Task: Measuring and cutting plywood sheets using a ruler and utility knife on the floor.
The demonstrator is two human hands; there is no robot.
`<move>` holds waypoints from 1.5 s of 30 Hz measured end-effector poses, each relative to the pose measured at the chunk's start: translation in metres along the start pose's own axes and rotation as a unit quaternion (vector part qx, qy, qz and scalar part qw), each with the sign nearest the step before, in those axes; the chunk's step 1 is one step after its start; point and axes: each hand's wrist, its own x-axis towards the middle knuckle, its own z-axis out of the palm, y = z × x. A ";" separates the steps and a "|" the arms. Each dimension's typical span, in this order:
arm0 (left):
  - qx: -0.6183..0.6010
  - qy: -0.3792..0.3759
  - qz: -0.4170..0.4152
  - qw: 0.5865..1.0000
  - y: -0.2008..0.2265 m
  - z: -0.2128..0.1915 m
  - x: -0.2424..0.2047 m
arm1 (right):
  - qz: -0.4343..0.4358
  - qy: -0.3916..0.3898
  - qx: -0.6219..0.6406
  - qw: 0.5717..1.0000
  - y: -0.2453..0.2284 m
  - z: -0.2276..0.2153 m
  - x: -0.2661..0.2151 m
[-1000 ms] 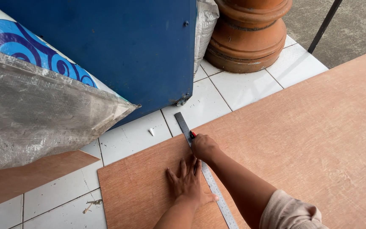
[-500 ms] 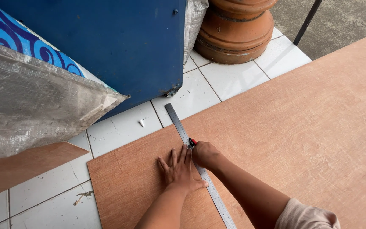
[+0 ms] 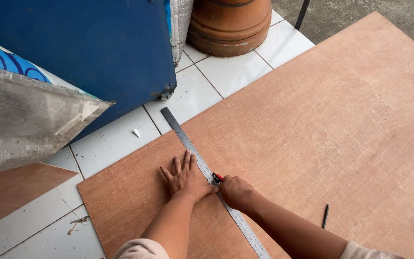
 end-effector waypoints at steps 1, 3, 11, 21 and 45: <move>0.012 0.006 -0.005 1.000 0.000 0.000 0.000 | 0.015 -0.017 0.015 1.000 -0.002 0.000 -0.005; 0.012 0.004 -0.004 1.000 0.000 0.000 -0.001 | 0.098 -0.024 0.105 0.989 -0.001 0.018 0.001; 0.008 -0.009 -0.003 1.000 0.005 -0.001 -0.001 | 0.134 -0.030 0.183 0.973 0.013 -0.019 -0.033; -0.005 -0.020 -0.009 1.000 0.001 -0.003 -0.003 | 0.168 0.086 0.411 0.892 0.019 -0.039 0.037; -0.009 0.003 0.001 1.000 -0.003 -0.002 -0.007 | 0.075 0.023 0.165 0.983 -0.005 -0.037 0.071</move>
